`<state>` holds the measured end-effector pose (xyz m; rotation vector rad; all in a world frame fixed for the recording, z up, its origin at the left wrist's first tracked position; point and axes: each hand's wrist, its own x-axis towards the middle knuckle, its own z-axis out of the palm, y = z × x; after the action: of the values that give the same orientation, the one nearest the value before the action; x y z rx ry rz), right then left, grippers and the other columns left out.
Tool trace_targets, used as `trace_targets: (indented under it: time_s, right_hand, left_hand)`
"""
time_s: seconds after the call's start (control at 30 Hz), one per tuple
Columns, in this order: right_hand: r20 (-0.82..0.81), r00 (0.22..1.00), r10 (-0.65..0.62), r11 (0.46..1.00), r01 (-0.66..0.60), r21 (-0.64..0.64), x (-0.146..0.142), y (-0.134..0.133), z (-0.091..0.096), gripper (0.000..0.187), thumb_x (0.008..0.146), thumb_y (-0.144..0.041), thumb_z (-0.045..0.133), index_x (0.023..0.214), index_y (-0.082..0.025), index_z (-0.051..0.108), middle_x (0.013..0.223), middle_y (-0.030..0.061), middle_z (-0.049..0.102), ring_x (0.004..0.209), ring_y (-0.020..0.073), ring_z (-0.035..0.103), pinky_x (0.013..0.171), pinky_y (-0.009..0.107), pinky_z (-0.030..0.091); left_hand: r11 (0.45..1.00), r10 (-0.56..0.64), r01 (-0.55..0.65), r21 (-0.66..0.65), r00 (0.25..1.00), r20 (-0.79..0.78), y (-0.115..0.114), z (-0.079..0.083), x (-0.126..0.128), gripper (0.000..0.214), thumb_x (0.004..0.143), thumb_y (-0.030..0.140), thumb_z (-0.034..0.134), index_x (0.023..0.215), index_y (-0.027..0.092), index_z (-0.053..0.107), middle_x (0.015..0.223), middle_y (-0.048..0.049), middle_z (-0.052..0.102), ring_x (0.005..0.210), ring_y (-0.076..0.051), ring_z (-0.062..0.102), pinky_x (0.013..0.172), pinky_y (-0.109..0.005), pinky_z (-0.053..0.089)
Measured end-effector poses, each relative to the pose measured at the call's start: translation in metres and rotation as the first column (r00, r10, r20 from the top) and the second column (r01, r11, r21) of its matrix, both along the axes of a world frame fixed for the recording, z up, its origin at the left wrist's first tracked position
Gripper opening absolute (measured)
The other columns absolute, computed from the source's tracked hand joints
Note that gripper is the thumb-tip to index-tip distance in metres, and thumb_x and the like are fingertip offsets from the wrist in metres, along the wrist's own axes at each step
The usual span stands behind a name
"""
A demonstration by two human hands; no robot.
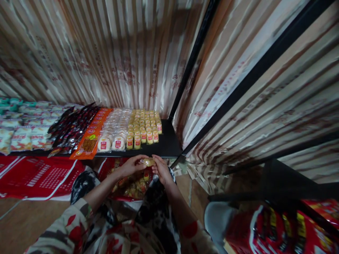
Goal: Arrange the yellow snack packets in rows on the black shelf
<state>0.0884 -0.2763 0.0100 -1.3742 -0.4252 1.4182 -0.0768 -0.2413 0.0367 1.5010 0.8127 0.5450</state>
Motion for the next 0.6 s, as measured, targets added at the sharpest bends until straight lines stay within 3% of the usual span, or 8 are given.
trace_targets:
  time_s: [0.07, 0.13, 0.3, 0.47, 0.6]
  right_hand:
    - [-0.010, 0.998, 0.064, 0.997, -0.064, -0.037, 0.004, -0.001, -0.002, 0.020, 0.076, -0.035, 0.060, 0.080, -0.015, 0.059, 0.048, -0.0034, 0.055, 0.035, 0.0039, 0.045, 0.032, 0.012, 0.032]
    - [-0.028, 0.994, 0.108, 0.992, -0.109, -0.058, 0.008, -0.002, -0.005, 0.027, 0.079, -0.040, 0.056, 0.071, -0.014, 0.057, 0.046, -0.0024, 0.055, 0.033, 0.0032, 0.042, 0.031, 0.011, 0.030]
    - [-0.045, 0.990, 0.131, 0.990, -0.133, -0.045, 0.017, -0.003, -0.012, 0.035, 0.081, -0.045, 0.054, 0.069, -0.013, 0.057, 0.049, -0.0021, 0.056, 0.033, 0.0030, 0.043, 0.031, 0.012, 0.031]
    - [-0.023, 0.995, 0.101, 0.994, -0.102, -0.048, 0.029, -0.002, -0.010, 0.038, 0.079, -0.050, 0.053, 0.066, -0.014, 0.056, 0.051, -0.0015, 0.056, 0.035, 0.0033, 0.044, 0.033, 0.013, 0.031]
    - [-0.009, 0.996, 0.092, 0.995, -0.092, 0.025, 0.038, -0.003, -0.011, 0.041, 0.073, -0.054, 0.058, 0.064, -0.015, 0.054, 0.053, -0.0038, 0.052, 0.038, 0.0026, 0.042, 0.036, 0.014, 0.029]
  left_hand:
    - [1.000, 0.029, -0.029, 0.004, 0.999, -0.013, 0.004, 0.001, 0.010, 0.049, 0.068, 0.046, 0.064, 0.104, 0.013, 0.057, 0.086, -0.0040, 0.065, 0.074, -0.014, 0.057, 0.069, -0.025, 0.044]
    - [0.997, 0.069, -0.069, -0.033, 0.997, -0.022, 0.010, 0.003, 0.019, 0.048, 0.068, 0.053, 0.060, 0.095, 0.012, 0.058, 0.072, -0.0014, 0.063, 0.063, -0.012, 0.055, 0.061, -0.023, 0.042]
    - [0.985, 0.159, -0.163, -0.052, 0.984, -0.082, 0.021, 0.006, 0.037, 0.049, 0.069, 0.062, 0.052, 0.070, 0.013, 0.057, 0.053, 0.0013, 0.058, 0.048, -0.009, 0.048, 0.050, -0.020, 0.034]
    - [0.968, 0.202, -0.211, -0.139, 0.977, -0.074, 0.023, 0.002, 0.048, 0.049, 0.065, 0.062, 0.056, 0.072, 0.013, 0.058, 0.054, 0.0004, 0.061, 0.049, -0.010, 0.053, 0.049, -0.020, 0.035]
    - [0.908, 0.314, -0.308, -0.283, 0.949, -0.025, 0.020, -0.002, 0.054, 0.046, 0.065, 0.057, 0.062, 0.079, 0.013, 0.059, 0.062, -0.0008, 0.063, 0.057, -0.011, 0.058, 0.051, -0.019, 0.038]
